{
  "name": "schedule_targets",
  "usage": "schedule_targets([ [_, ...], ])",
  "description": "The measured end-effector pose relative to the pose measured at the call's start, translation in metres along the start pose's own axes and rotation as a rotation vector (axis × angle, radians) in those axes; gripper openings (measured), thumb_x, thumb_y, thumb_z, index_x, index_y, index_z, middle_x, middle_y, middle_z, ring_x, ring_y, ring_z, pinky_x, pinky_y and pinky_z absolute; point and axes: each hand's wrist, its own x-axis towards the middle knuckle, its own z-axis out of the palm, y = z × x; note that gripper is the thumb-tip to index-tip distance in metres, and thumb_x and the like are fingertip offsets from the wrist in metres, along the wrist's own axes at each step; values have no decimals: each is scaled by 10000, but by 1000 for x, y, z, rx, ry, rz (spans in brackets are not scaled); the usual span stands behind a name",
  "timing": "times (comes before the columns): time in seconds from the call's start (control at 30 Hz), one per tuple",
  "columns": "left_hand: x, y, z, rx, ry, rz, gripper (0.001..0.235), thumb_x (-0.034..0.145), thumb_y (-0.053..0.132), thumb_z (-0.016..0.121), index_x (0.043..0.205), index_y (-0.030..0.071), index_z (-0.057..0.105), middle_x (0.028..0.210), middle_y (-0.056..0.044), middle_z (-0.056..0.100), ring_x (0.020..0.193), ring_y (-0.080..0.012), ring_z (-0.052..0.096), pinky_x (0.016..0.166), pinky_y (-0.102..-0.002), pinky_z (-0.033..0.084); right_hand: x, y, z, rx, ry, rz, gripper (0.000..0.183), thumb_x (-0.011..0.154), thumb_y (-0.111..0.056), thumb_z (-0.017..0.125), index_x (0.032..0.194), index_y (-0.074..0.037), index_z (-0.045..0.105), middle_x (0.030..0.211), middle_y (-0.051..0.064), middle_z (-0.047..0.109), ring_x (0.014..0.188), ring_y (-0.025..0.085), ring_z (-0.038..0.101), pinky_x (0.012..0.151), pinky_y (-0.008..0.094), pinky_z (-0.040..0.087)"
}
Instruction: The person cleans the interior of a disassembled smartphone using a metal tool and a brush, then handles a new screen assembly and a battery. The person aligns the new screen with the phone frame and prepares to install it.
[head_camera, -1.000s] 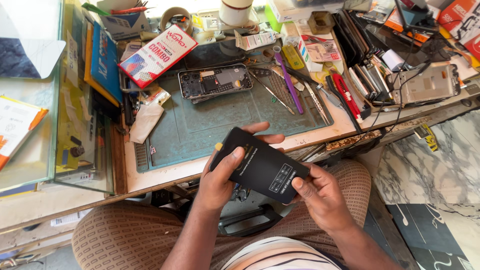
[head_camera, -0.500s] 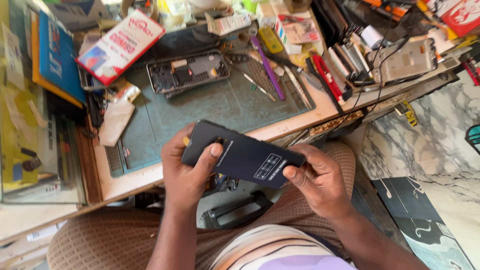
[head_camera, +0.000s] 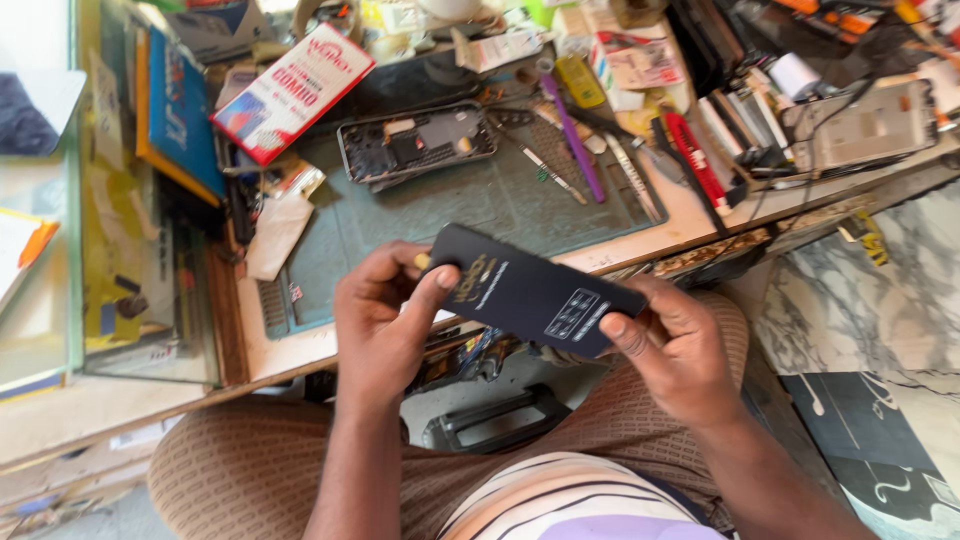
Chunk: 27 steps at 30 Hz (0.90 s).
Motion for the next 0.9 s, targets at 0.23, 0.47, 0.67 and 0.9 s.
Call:
schedule_targets([
  [0.23, 5, 7, 7, -1, 44, -78, 178, 895, 89, 808, 1035, -8, 757, 859, -15, 751, 769, -51, 659, 720, -206, 538, 10, 16, -5, 119, 9, 186, 298, 990, -150, 667, 1216, 44, 658, 1000, 101, 736, 855, 138, 712, 721, 307, 638],
  [0.47, 3, 18, 6, 9, -35, -99, 250, 922, 84, 759, 1149, -21, 741, 920, -19, 751, 815, -51, 643, 762, -217, 546, 13, 35, -8, 234, 64, 242, 336, 970, -152, 661, 1244, 41, 639, 1011, 106, 736, 839, 161, 727, 665, 344, 656],
  [0.67, 5, 5, 7, -89, -39, -93, 237, 942, 70, 737, 1159, -26, 729, 913, -22, 735, 843, -53, 663, 802, -222, 566, 8, 44, -11, 248, 30, 226, 328, 990, -135, 654, 1257, 56, 646, 1006, 130, 741, 818, 174, 740, 660, 358, 668],
  [0.9, -2, 5, 18, -1, -5, -10, 157, 955, 89, 762, 1070, -16, 746, 905, 7, 654, 811, -46, 623, 726, -214, 531, -1, 56, -5, 273, 43, 320, 332, 966, -139, 650, 1250, 33, 647, 1005, 121, 750, 839, 189, 751, 673, 374, 671],
])
